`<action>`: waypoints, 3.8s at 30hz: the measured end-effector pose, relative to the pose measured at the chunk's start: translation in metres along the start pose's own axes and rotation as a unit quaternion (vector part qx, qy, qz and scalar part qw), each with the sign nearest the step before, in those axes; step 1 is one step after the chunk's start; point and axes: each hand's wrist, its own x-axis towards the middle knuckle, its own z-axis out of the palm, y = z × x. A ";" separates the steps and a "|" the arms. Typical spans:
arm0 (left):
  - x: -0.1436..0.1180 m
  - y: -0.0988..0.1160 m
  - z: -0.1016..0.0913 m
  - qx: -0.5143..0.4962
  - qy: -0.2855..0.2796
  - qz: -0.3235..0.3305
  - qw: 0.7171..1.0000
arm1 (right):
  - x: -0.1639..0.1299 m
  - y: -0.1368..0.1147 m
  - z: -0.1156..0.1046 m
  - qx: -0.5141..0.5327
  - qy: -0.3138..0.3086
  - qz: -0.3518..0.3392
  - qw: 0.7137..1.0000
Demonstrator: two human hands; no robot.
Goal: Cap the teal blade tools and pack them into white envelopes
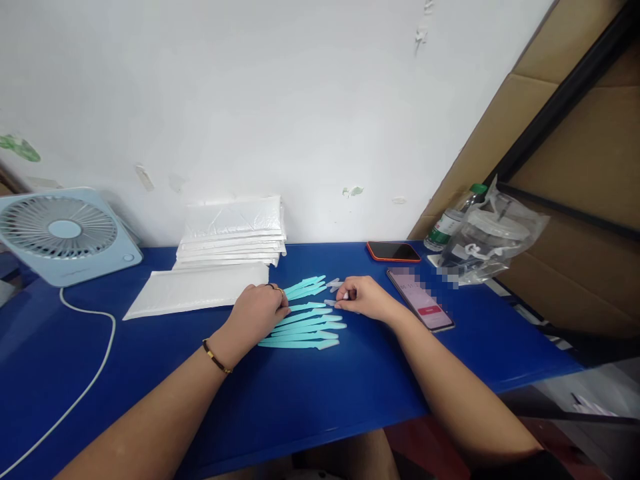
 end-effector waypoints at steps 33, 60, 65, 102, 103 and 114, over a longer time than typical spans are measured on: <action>0.004 0.002 0.019 0.036 0.065 0.053 0.996 | -0.013 -0.002 -0.022 -0.032 -0.074 -0.042 0.996; 0.008 0.007 0.016 0.045 0.066 0.082 0.993 | 0.004 0.000 0.001 -0.023 -0.001 -0.091 0.996; 0.009 0.008 0.018 0.033 0.062 0.097 0.993 | 0.005 -0.007 0.007 -0.018 -0.012 -0.129 0.991; 0.005 0.003 0.021 0.024 0.088 0.083 0.992 | 0.008 0.017 -0.002 -0.084 0.029 -0.104 0.991; 0.006 0.002 0.022 0.013 0.079 0.082 0.993 | 0.008 0.018 -0.001 -0.086 0.031 -0.101 0.991; 0.014 0.004 0.026 -0.167 0.043 -0.018 0.985 | 0.012 0.005 0.007 0.014 -0.005 -0.121 0.993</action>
